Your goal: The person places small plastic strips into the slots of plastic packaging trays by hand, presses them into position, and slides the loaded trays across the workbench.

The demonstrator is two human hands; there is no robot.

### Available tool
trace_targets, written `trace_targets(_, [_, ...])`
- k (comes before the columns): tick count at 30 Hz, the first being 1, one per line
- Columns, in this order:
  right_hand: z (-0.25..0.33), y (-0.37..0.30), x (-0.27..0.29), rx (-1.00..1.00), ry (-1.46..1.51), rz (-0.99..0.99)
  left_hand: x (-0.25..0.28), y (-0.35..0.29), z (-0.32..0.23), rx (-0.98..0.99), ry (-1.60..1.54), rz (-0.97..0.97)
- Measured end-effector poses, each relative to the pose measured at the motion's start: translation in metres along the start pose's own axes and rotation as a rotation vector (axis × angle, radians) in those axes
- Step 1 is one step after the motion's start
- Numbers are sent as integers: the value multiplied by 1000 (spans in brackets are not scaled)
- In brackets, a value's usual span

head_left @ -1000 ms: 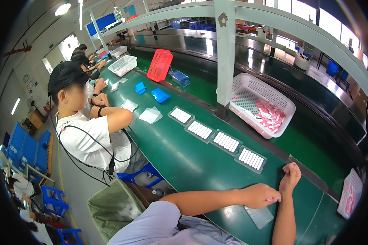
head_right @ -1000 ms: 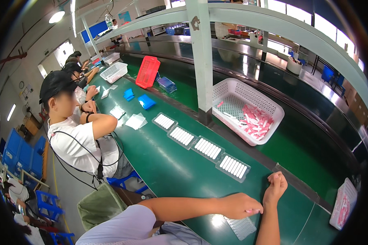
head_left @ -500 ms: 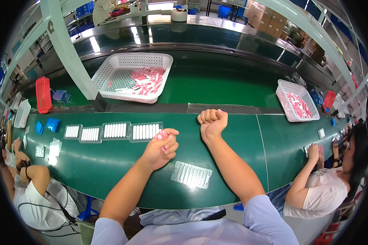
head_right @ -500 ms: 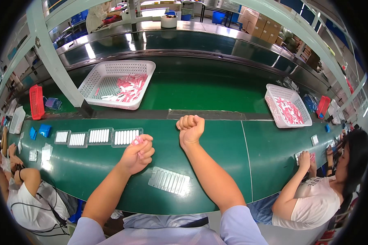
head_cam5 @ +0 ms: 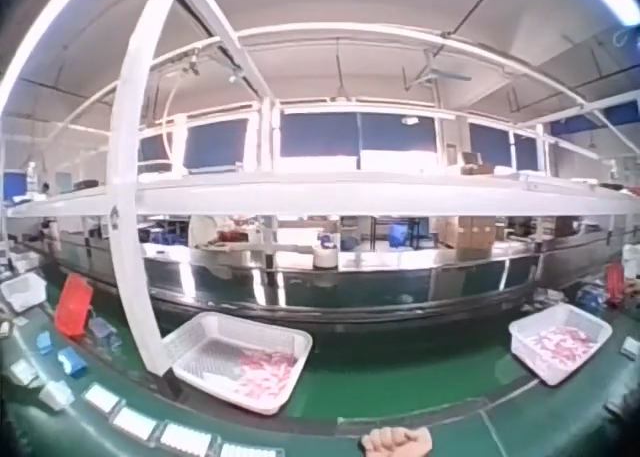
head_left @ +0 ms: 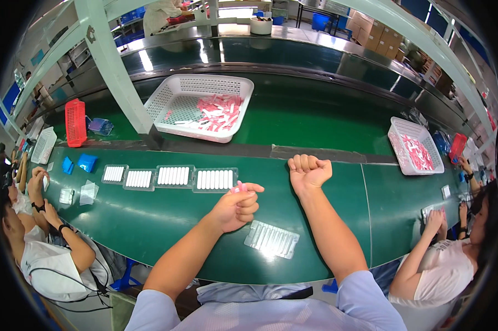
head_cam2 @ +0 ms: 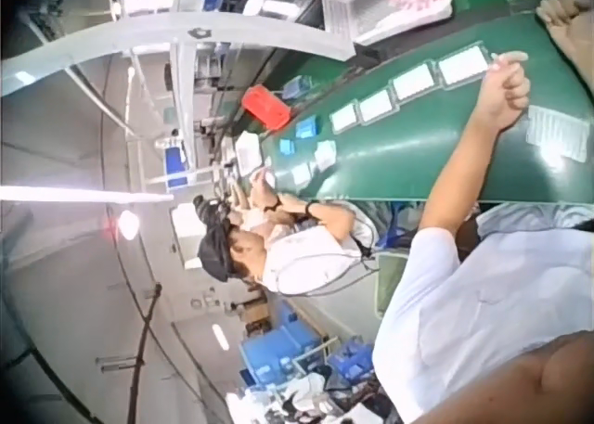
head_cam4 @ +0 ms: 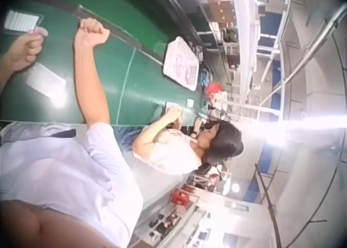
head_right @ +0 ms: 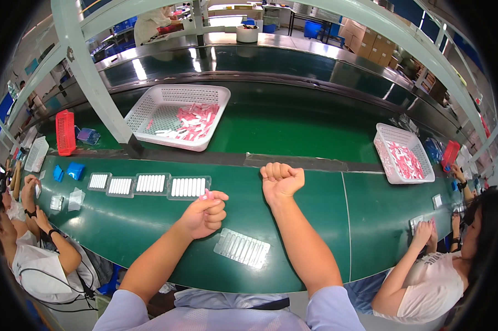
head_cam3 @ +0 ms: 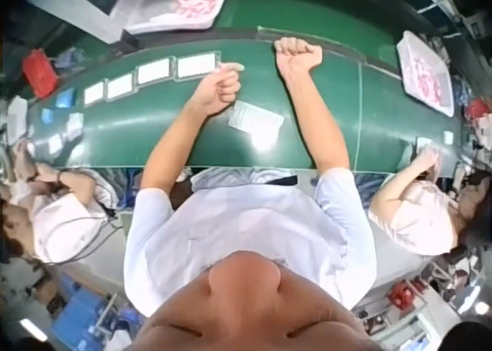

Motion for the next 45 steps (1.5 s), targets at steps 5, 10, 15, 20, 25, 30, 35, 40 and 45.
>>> trace_targets(5, [-3, 2, -3, -40, -5, 55, 4, -4, -11, -80, 57, 56])
trace_targets(10, [-5, 2, -11, -46, -135, 193, 4, -6, -17, -133, 8, 229])
trace_targets(15, [12, -16, -52, 152, -1123, 447, 2, 3, -17, -205, -104, 300])
trace_targets(20, [24, -95, -138, 281, -2025, 657, 4, -16, -46, -382, -176, 240])
trace_targets(25, [3, -144, -93, -93, -2381, 817, 3, -5, -45, -378, -249, 353])
trace_targets(30, [-6, -149, -71, -87, -2346, 775, 4, -7, -39, -351, -264, 362])
trace_targets(35, [-20, -152, -85, -69, -2346, 866, 3, -22, -35, -287, -304, 334])
trace_targets(40, [-11, -161, -82, -119, -2511, 908, -13, -5, -9, -190, -241, 421])
trace_targets(45, [-26, -168, -84, -49, -2515, 1004, -23, -14, -12, -217, -162, 454])
Point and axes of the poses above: each hand's wrist, its own y-axis towards the middle knuckle, its own x-axis out of the back of the hand, z = x × y, the point moved 5 cm from there along y, towards the middle knuckle, and after that the axes turned 7 degrees about -x, right-handed, at the moved point
